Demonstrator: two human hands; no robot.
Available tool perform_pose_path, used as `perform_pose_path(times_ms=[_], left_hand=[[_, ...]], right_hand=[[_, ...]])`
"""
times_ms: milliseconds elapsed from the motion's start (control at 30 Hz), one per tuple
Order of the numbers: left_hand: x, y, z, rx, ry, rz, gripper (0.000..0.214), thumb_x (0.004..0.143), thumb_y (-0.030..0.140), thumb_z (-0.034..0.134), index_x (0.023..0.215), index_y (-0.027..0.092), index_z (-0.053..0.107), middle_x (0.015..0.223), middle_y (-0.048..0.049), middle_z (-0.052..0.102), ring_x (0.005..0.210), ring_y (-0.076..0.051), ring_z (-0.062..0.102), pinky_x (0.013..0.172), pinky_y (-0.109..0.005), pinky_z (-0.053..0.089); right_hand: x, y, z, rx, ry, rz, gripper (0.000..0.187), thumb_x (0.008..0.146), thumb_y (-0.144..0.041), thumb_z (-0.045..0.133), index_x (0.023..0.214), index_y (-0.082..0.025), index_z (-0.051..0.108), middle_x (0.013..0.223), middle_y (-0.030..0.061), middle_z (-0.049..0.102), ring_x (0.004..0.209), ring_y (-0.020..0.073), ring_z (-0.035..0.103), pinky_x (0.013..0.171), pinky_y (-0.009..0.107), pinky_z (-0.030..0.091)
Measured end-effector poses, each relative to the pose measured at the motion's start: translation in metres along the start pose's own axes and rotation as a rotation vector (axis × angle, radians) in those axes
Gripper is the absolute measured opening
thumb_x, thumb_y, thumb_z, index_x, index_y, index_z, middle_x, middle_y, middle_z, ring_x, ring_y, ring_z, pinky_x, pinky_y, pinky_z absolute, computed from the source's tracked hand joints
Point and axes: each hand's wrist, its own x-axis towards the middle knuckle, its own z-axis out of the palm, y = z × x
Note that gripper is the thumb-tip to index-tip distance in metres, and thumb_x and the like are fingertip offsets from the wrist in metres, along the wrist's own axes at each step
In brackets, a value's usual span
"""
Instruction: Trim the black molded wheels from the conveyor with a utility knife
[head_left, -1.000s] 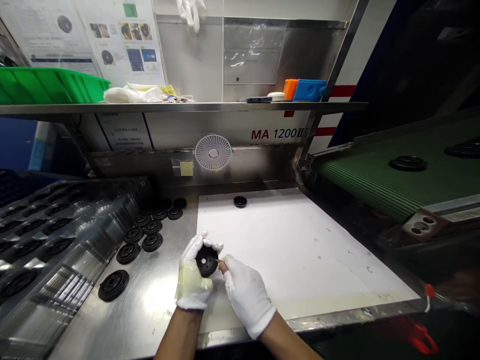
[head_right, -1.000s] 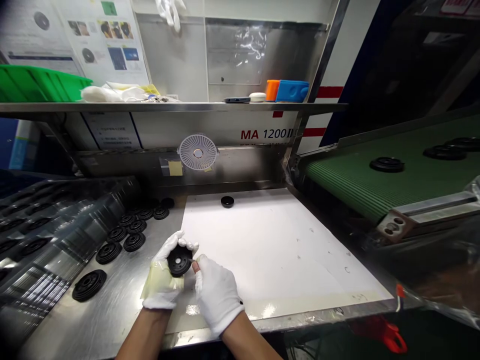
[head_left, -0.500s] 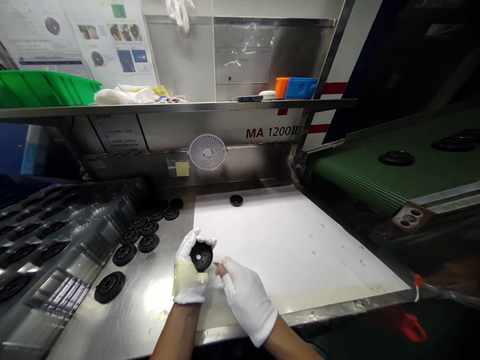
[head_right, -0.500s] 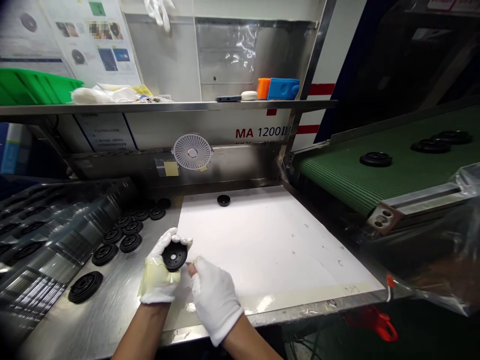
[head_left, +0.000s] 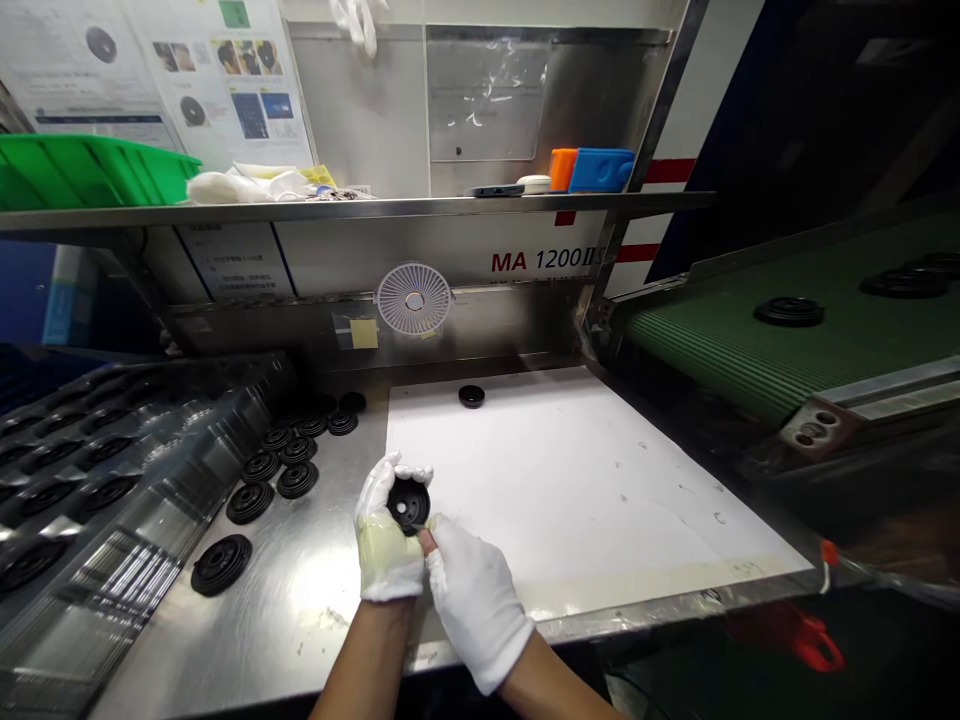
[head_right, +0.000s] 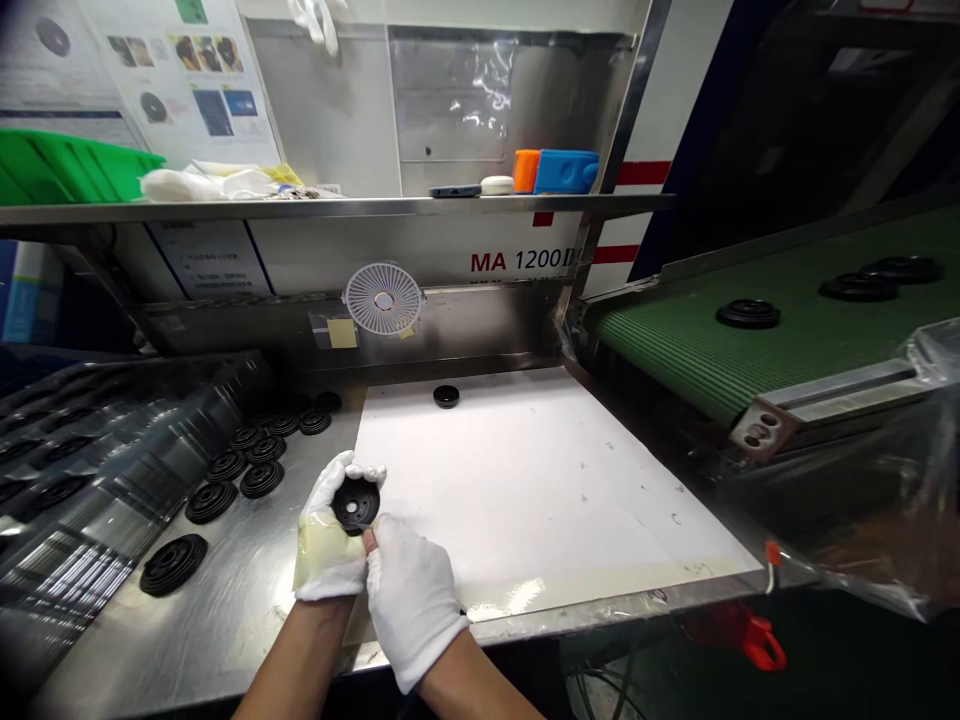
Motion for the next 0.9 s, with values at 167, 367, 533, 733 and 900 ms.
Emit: perform_pose_path(times_ms=[167,367,533,733,900], left_hand=[[-0.001,0.012,0.0,-0.04,-0.059,-0.275,0.037,0.072,0.02,0.055,0.109,0.012,0.058,0.1,-0.0151,0.062,0.089,-0.026,0.06,0.079,-0.045,0.048],[0.001,0.013,-0.001,-0.146,-0.019,-0.362,0.023,0.069,0.017,0.056,0.09,0.01,0.063,0.065,-0.0041,0.056,0.062,-0.015,0.055,0.065,-0.033,0.051],[0.007,0.0,0.001,-0.174,0.05,-0.249,0.007,0.068,0.016,0.064,0.073,0.015,0.059,0.062,0.0019,0.052,0.06,-0.01,0.054,0.069,-0.028,0.05],[0.003,0.003,-0.003,-0.14,0.054,-0.224,0.026,0.071,0.016,0.054,0.097,0.016,0.06,0.085,-0.0075,0.063,0.079,-0.019,0.061,0.075,-0.039,0.051],[0.004,0.004,-0.005,-0.143,-0.041,-0.372,0.024,0.069,0.019,0.053,0.09,0.012,0.061,0.072,-0.0078,0.06,0.067,-0.021,0.059,0.065,-0.04,0.051]], right_hand=[[0.005,0.007,-0.004,0.02,0.028,-0.03,0.025,0.093,-0.029,0.034,0.085,-0.022,0.056,0.074,-0.0006,0.064,0.062,0.0155,0.058,0.054,0.027,0.029],[0.008,0.015,-0.007,-0.023,0.027,-0.015,0.023,0.092,-0.026,0.034,0.091,-0.022,0.056,0.077,-0.0003,0.065,0.064,0.0151,0.058,0.055,0.026,0.03],[0.001,0.003,0.003,-0.059,0.018,0.001,0.02,0.091,-0.027,0.037,0.082,-0.022,0.055,0.072,-0.0002,0.063,0.061,0.015,0.056,0.054,0.027,0.025],[0.002,0.004,0.003,-0.075,0.022,-0.004,0.019,0.091,-0.026,0.038,0.08,-0.022,0.054,0.073,-0.0012,0.063,0.063,0.0155,0.057,0.055,0.028,0.026],[0.005,0.018,-0.001,-0.075,0.013,0.007,0.016,0.091,-0.024,0.038,0.087,-0.022,0.054,0.077,-0.0013,0.064,0.065,0.015,0.058,0.057,0.026,0.028]])
